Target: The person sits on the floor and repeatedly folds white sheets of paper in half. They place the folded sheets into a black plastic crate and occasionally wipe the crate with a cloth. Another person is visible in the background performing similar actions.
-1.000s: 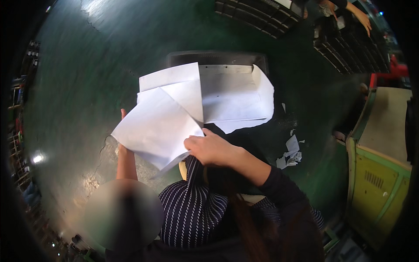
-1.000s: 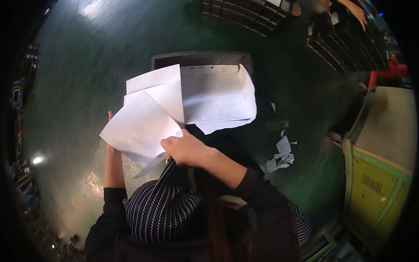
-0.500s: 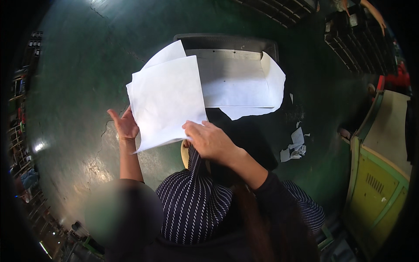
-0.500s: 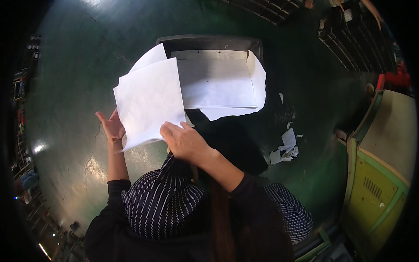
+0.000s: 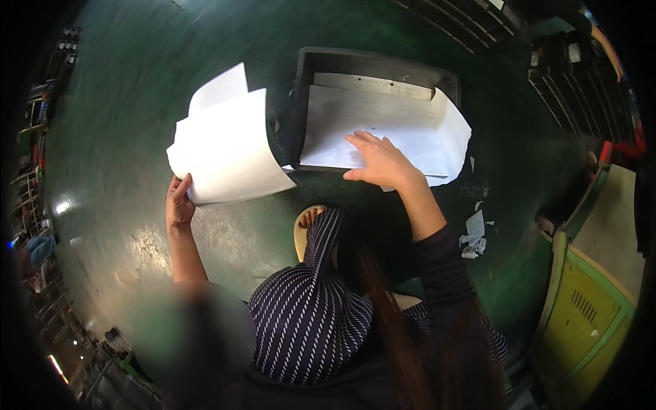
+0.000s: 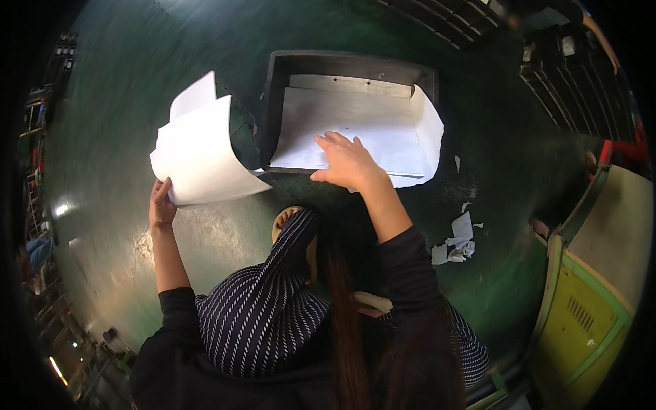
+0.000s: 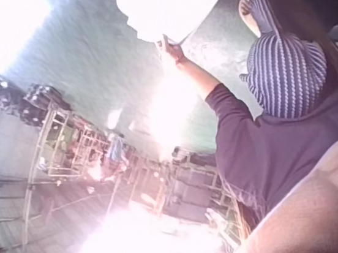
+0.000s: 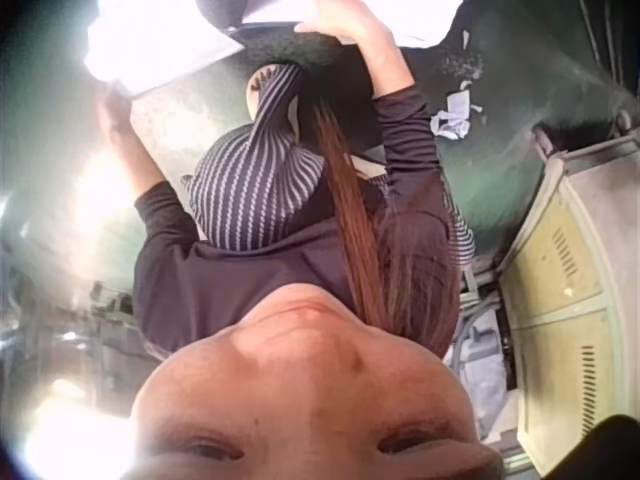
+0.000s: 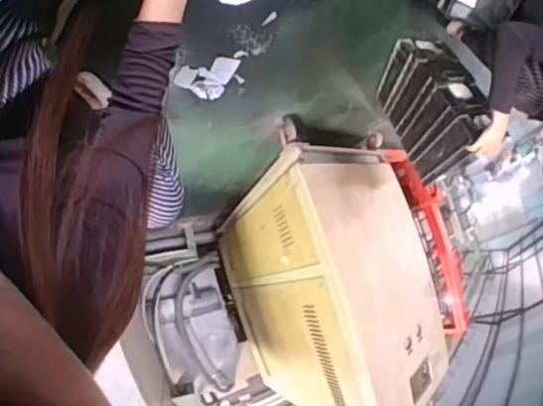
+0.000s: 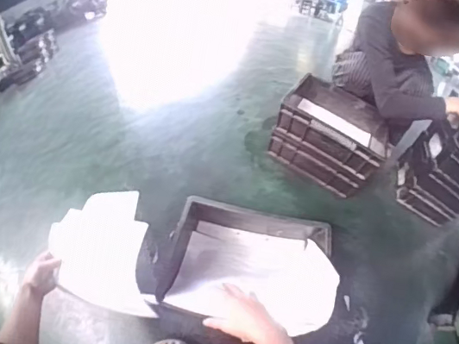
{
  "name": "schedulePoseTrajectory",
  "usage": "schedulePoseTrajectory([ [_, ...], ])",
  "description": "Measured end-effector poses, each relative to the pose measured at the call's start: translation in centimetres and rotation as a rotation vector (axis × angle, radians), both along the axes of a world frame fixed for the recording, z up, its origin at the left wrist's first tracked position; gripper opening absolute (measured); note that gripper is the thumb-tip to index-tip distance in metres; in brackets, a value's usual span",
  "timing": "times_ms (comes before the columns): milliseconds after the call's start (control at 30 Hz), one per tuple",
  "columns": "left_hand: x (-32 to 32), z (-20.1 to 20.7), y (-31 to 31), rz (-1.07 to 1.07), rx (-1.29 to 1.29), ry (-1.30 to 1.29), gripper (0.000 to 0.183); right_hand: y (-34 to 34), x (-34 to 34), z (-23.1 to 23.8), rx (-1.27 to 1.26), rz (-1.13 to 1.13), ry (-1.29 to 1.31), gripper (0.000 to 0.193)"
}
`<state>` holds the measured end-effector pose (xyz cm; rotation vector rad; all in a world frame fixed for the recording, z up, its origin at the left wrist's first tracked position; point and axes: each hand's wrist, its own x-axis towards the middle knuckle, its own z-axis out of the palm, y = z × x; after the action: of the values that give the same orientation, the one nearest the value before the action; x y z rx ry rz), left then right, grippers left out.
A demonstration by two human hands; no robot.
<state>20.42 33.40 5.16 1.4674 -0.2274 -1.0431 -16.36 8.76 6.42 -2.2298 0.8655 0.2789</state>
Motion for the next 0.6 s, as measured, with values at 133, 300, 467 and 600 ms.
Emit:
schedulePoseTrajectory([
  [133, -0.4, 0.7, 0.6, 0.037, -0.117, 0.091, 0.036, -1.6, -0.6, -0.7, 0.054, 0.024, 0.026, 0.067],
  [300, -0.8, 0.6, 0.4, 0.012, -0.236, 0.143, 0.041, -3.3, -1.6, -1.3, 0.035, 0.065, 0.013, 0.050],
  [467, -0.3, 0.7, 0.6, -0.073, -0.494, 0.297, 0.043, -3.3, -2.0, 0.5, 0.028, 0.032, 0.018, 0.042],
  [600, -0.8, 1.8, 0.9, -0.082, -0.565, 0.351, 0.033, -5.3, -5.2, 2.4, 0.134, -0.008, -0.134, 0.045],
])
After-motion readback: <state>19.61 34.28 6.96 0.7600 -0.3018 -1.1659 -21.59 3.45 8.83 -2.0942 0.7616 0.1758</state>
